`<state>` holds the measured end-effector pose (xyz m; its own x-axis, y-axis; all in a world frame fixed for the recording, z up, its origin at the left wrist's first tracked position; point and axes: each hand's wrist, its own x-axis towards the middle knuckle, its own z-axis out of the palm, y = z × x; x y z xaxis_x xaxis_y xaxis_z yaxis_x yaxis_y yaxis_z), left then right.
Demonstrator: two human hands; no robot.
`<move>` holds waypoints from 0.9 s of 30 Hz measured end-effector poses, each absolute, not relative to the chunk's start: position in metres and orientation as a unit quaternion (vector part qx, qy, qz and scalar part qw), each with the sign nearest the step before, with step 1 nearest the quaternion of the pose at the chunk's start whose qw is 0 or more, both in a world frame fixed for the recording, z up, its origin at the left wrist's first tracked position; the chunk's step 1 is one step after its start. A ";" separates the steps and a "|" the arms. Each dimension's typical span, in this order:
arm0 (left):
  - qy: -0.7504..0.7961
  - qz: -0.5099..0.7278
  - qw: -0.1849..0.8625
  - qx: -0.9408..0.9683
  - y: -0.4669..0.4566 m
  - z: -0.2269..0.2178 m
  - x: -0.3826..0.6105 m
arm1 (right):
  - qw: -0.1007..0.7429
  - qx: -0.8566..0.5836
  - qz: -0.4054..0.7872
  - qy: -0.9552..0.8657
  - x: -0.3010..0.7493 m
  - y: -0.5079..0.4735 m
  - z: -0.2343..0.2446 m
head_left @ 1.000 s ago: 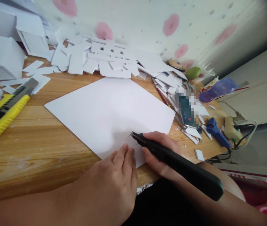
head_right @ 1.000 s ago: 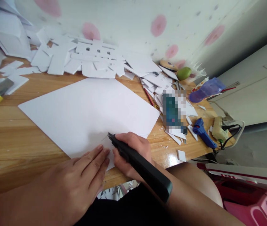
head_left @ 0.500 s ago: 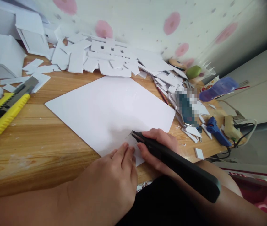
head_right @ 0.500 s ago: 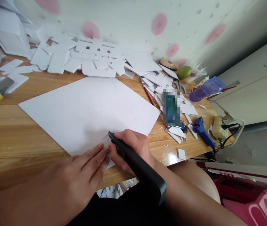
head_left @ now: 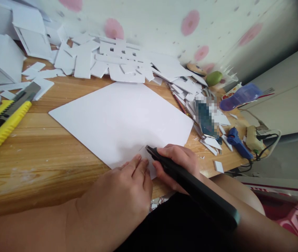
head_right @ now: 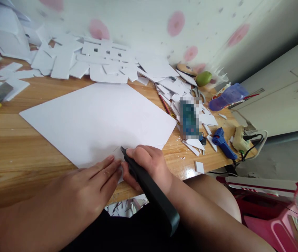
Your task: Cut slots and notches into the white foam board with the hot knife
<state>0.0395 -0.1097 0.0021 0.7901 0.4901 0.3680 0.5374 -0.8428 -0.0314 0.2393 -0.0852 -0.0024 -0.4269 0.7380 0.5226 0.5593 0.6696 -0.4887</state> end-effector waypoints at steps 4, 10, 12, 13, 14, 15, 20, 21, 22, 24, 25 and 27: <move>-0.269 -0.174 0.066 -0.945 -0.110 0.000 0.040 | 0.360 -0.380 0.107 -0.845 0.239 -0.087 -0.001; -0.270 -0.175 0.076 -0.944 -0.111 -0.004 0.038 | 0.361 -0.387 0.076 -0.845 0.239 -0.093 -0.002; -0.272 -0.176 0.079 -0.943 -0.111 -0.005 0.038 | 0.357 -0.392 0.078 -0.845 0.240 -0.096 -0.001; -0.273 -0.174 0.080 -0.943 -0.110 -0.004 0.039 | 0.354 -0.394 0.079 -0.844 0.241 -0.098 -0.001; -0.274 -0.176 0.082 -0.942 -0.110 -0.004 0.039 | 0.353 -0.396 0.080 -0.844 0.242 -0.100 0.000; -0.272 -0.175 0.084 -0.942 -0.110 -0.003 0.040 | 0.352 -0.397 0.079 -0.844 0.242 -0.102 0.000; -0.263 -0.187 0.095 -0.942 -0.112 0.000 0.042 | 0.352 -0.402 0.104 -0.839 0.244 -0.103 0.000; -0.264 -0.192 0.096 -0.940 -0.113 -0.002 0.042 | 0.355 -0.398 0.111 -0.839 0.244 -0.103 0.000; -0.266 -0.199 0.098 -0.938 -0.114 -0.003 0.042 | 0.359 -0.395 0.117 -0.837 0.244 -0.102 -0.001; -0.271 -0.210 0.099 -0.934 -0.117 -0.006 0.043 | 0.368 -0.407 0.126 -0.827 0.244 -0.102 -0.001; -0.271 -0.208 0.100 -0.935 -0.119 -0.007 0.043 | 0.371 -0.421 0.133 -0.817 0.244 -0.103 -0.001; -0.267 -0.195 0.102 -0.938 -0.123 -0.007 0.042 | 0.378 -0.459 0.148 -0.790 0.243 -0.104 0.001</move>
